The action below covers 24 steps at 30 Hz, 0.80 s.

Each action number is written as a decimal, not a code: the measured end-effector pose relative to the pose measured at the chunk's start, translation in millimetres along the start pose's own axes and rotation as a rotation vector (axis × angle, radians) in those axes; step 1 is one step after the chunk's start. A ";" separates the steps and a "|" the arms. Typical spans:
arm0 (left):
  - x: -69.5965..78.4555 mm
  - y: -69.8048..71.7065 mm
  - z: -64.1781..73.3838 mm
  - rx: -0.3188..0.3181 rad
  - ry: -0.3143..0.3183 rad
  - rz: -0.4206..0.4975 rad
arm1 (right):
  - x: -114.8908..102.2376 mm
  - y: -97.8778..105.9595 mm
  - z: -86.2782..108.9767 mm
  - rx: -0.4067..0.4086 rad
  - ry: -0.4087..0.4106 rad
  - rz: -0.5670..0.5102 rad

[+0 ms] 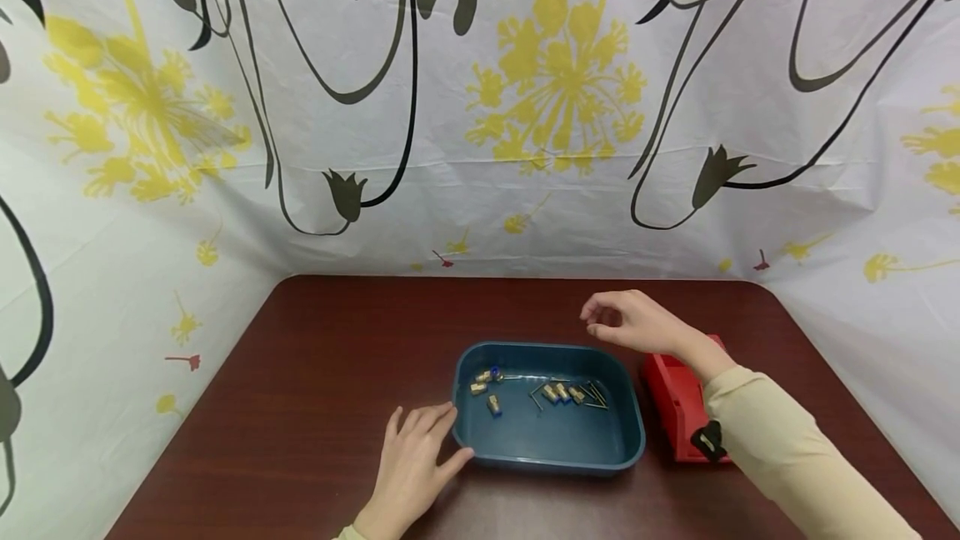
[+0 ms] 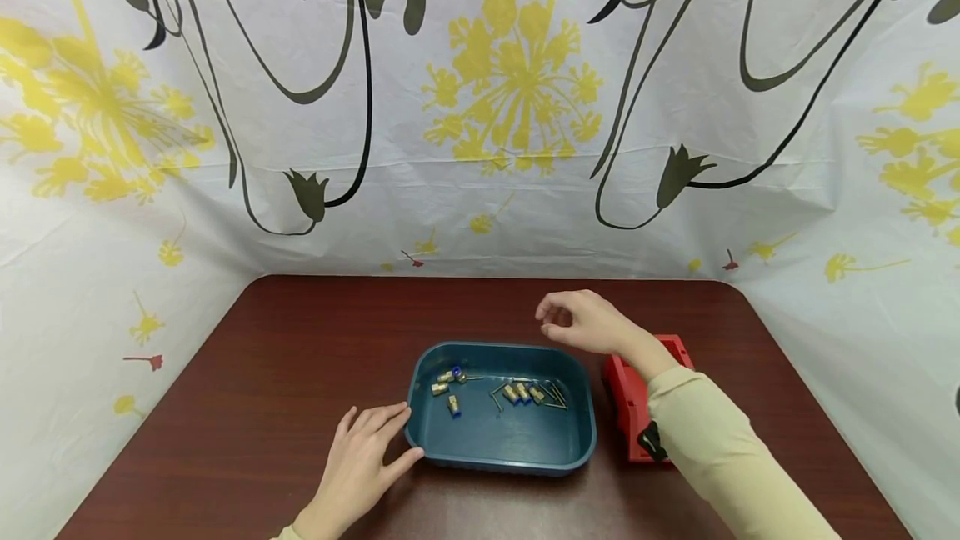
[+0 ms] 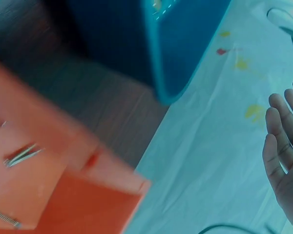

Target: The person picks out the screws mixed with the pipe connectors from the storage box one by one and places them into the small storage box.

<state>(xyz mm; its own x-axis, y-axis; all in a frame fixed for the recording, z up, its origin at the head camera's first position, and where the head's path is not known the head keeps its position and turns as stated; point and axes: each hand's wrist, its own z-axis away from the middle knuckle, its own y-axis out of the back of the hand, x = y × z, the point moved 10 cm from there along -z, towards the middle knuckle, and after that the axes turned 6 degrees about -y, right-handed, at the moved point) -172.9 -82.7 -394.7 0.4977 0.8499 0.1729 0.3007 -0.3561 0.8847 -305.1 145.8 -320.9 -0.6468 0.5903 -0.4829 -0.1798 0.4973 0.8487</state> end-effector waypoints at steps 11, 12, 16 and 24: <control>0.5 -1.5 0.5 -0.021 0.007 0.012 | -39.3 -37.3 -33.1 -0.096 0.097 -0.015; 0.8 -1.5 0.7 -0.021 0.005 0.012 | -42.1 -42.1 -34.7 -0.107 0.108 -0.018; 1.6 -0.9 1.9 -0.010 -0.001 0.006 | -53.0 -60.0 -38.8 -0.153 0.141 -0.039; 2.3 -0.4 2.3 -0.004 0.000 0.008 | -64.8 -91.3 -44.4 -0.257 0.162 -0.048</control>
<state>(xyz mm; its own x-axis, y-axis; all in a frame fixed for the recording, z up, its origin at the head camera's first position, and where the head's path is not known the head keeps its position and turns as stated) -170.0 -81.6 -395.7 0.5000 0.8471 0.1802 0.2931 -0.3613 0.8852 -279.6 33.9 -357.6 -0.7389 0.4509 -0.5008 -0.3815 0.3327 0.8624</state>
